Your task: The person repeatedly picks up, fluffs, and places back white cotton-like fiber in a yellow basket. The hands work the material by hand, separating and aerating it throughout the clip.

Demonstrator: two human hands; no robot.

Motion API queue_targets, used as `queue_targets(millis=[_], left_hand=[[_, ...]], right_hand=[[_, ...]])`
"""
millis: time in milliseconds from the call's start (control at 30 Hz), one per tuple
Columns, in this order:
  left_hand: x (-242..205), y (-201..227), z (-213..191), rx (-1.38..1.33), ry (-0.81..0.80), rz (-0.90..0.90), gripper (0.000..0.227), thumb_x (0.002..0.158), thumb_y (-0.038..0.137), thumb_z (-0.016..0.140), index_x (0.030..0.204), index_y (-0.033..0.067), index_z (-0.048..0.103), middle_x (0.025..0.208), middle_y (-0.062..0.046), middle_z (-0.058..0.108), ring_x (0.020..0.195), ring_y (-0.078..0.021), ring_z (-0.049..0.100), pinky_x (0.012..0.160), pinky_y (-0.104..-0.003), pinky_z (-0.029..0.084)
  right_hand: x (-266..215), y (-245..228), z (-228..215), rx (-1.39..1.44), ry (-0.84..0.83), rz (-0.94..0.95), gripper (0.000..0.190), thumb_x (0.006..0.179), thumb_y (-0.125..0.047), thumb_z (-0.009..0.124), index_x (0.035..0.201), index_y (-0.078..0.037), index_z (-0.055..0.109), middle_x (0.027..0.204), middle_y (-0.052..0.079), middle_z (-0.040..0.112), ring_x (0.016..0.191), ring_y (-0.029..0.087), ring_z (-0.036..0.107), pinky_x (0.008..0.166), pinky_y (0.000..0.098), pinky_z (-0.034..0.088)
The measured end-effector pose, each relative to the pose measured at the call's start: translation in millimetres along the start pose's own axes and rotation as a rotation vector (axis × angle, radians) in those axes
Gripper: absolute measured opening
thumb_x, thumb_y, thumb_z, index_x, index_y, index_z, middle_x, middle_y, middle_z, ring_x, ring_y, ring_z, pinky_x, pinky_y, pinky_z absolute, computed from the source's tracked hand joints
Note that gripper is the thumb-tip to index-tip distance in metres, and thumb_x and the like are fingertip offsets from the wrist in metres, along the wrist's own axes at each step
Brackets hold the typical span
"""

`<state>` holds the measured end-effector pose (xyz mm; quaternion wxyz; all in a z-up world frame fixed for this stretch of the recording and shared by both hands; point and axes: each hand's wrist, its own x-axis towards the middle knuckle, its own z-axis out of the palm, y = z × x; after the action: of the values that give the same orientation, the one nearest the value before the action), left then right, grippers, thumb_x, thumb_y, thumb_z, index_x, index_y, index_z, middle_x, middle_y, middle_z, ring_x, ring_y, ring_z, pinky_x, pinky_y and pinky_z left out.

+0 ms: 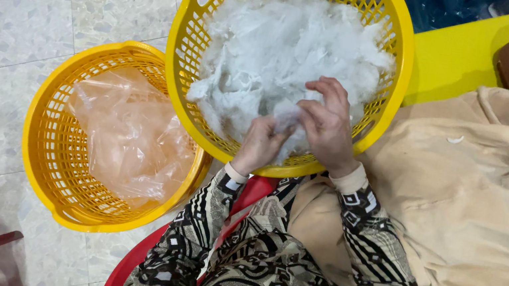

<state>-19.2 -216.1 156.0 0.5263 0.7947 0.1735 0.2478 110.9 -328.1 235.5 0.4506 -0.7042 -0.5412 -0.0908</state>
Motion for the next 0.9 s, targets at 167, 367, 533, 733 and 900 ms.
queue_targets(millis=[167,367,533,733,900], left_hand=[[8.6,25.5,-16.5,0.115,0.002,0.080,0.021,0.089,-0.007,0.062,0.104,0.0017,0.073,0.093,-0.016,0.072,0.084,-0.0336,0.072,0.076,-0.038,0.056],[11.2,23.1,-22.4,0.171,0.015,0.166,0.025,0.084,-0.011,0.061,0.104,-0.0011,0.073,0.095,-0.018,0.072,0.087,-0.0358,0.072,0.078,-0.040,0.057],[6.3,-12.5,-13.9,0.291,0.022,0.175,0.036,0.073,-0.015,0.055,0.102,-0.0037,0.073,0.094,-0.020,0.071,0.087,-0.0388,0.071,0.080,-0.043,0.057],[-16.5,-39.8,-13.4,0.569,-0.225,-0.218,0.036,0.086,-0.008,0.061,0.116,0.0063,0.073,0.095,-0.015,0.071,0.081,-0.0334,0.071,0.069,-0.042,0.059],[-20.5,-30.3,-12.2,0.602,-0.071,0.041,0.039,0.073,0.014,0.082,0.109,0.0033,0.075,0.117,-0.020,0.068,0.102,-0.0368,0.066,0.085,-0.048,0.055]], right_hand=[[-0.3,16.4,9.9,0.467,0.182,0.293,0.011,0.094,0.005,0.069,0.104,0.002,0.068,0.124,0.010,0.063,0.118,0.020,0.059,0.106,0.0319,0.047],[-5.2,41.2,21.2,0.674,0.406,0.340,0.008,0.100,0.009,0.068,0.104,0.003,0.067,0.119,0.004,0.056,0.109,0.014,0.051,0.098,0.0255,0.042],[-18.8,90.4,43.6,0.974,0.550,0.400,0.014,0.096,0.014,0.064,0.101,0.003,0.070,0.123,0.002,0.054,0.113,0.012,0.051,0.099,0.0242,0.042],[19.0,127.3,-35.4,1.279,0.703,0.573,0.026,0.089,0.007,0.058,0.110,-0.005,0.066,0.104,0.007,0.066,0.095,0.019,0.069,0.084,0.0310,0.058],[21.8,144.1,-84.1,1.019,0.426,0.638,0.009,0.112,0.002,0.063,0.110,-0.005,0.067,0.102,0.003,0.071,0.086,0.012,0.066,0.074,0.0234,0.051]])
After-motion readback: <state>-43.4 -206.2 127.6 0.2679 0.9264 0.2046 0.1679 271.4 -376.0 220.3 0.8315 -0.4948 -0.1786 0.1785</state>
